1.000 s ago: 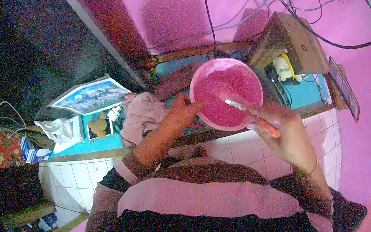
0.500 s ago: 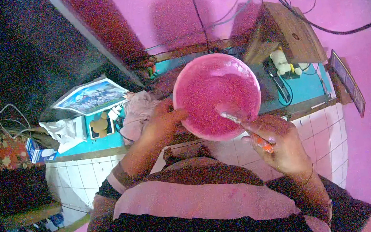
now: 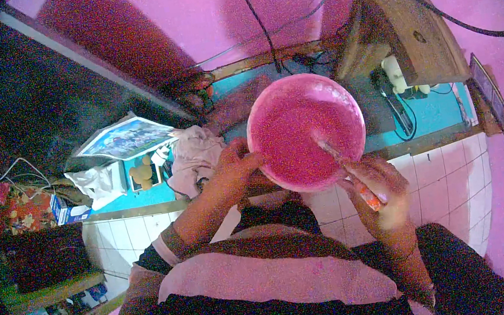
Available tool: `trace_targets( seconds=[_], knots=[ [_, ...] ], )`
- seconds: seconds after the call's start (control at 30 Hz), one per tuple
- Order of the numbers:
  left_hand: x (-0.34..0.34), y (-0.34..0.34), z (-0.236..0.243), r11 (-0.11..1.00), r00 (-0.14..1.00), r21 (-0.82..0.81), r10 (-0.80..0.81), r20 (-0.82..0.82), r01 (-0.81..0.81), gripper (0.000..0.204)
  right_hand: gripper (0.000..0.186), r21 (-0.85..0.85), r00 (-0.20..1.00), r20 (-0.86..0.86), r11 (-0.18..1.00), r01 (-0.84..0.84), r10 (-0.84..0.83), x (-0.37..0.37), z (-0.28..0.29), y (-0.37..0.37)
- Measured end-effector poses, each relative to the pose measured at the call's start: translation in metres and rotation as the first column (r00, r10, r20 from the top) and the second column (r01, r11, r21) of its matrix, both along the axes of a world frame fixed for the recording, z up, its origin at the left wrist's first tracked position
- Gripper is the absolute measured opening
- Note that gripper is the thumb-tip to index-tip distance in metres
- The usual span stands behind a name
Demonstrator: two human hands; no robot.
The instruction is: The person prepares pink paint in a small white bucket and then uses a paint brush to apply the pink paint to a wall above a television.
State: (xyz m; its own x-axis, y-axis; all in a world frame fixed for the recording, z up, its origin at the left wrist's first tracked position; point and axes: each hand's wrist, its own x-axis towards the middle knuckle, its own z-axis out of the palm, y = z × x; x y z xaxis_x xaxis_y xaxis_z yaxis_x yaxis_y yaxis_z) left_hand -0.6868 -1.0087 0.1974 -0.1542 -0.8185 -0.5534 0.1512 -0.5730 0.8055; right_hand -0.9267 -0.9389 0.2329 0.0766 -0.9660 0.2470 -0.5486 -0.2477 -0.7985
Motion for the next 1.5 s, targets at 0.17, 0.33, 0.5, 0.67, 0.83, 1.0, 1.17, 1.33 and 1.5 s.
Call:
trace_targets(
  seconds=[0.17, 0.33, 0.5, 0.67, 0.83, 1.0, 1.17, 1.33, 1.5],
  knots=[
    [0.056, -0.033, -0.057, 0.994, 0.983, 0.098, 0.063, -0.171, -0.047, 0.022, 0.036, -0.027, 0.995, -0.087, 0.999, 0.036, -0.038, 0.0, -0.006, -0.001],
    [0.05, -0.077, -0.051, 0.791, 0.547, -0.504, 0.265, 0.794, 0.347, 0.021, 0.035, -0.09, 0.996, -0.093, 0.996, 0.01, -0.019, -0.001, -0.008, -0.006],
    [0.061, -0.148, -0.109, 0.589, -0.048, -0.359, 0.563, 0.825, 0.724, 0.034, 0.036, -0.091, 0.993, -0.107, 0.995, 0.028, -0.038, -0.001, -0.008, -0.007],
    [0.072, -0.192, -0.134, 0.844, -0.407, 0.086, 0.164, 0.899, 0.53, 0.043, 0.038, -0.102, 0.992, -0.124, 0.995, -0.018, 0.006, -0.003, -0.008, -0.011],
    [0.075, -0.216, -0.139, 0.844, -0.328, 0.355, -0.229, 0.916, 0.401, 0.046, 0.037, -0.102, 0.994, -0.11, 0.995, -0.013, 0.002, -0.004, -0.005, -0.013],
    [0.084, -0.218, -0.147, 0.843, -0.402, 0.376, -0.213, 0.89, 0.386, 0.042, 0.035, -0.064, 0.994, -0.11, 0.998, -0.014, 0.007, -0.004, -0.003, -0.013],
    [0.07, -0.213, -0.112, 0.804, -0.414, 0.404, -0.22, 0.884, 0.436, 0.033, 0.033, -0.036, 0.993, -0.12, 0.999, 0.007, -0.011, -0.004, -0.003, -0.016],
    [0.08, -0.222, -0.113, 0.846, -0.291, 0.39, -0.295, 0.91, 0.364, 0.031, 0.034, -0.016, 0.993, -0.117, 1.0, 0.012, -0.013, -0.001, -0.004, -0.016],
    [0.085, -0.224, -0.113, 0.834, -0.273, 0.4, -0.312, 0.91, 0.379, 0.049, 0.034, 0.01, 0.992, -0.12, 0.999, 0.031, -0.03, 0.0, -0.002, -0.017]
  ],
)
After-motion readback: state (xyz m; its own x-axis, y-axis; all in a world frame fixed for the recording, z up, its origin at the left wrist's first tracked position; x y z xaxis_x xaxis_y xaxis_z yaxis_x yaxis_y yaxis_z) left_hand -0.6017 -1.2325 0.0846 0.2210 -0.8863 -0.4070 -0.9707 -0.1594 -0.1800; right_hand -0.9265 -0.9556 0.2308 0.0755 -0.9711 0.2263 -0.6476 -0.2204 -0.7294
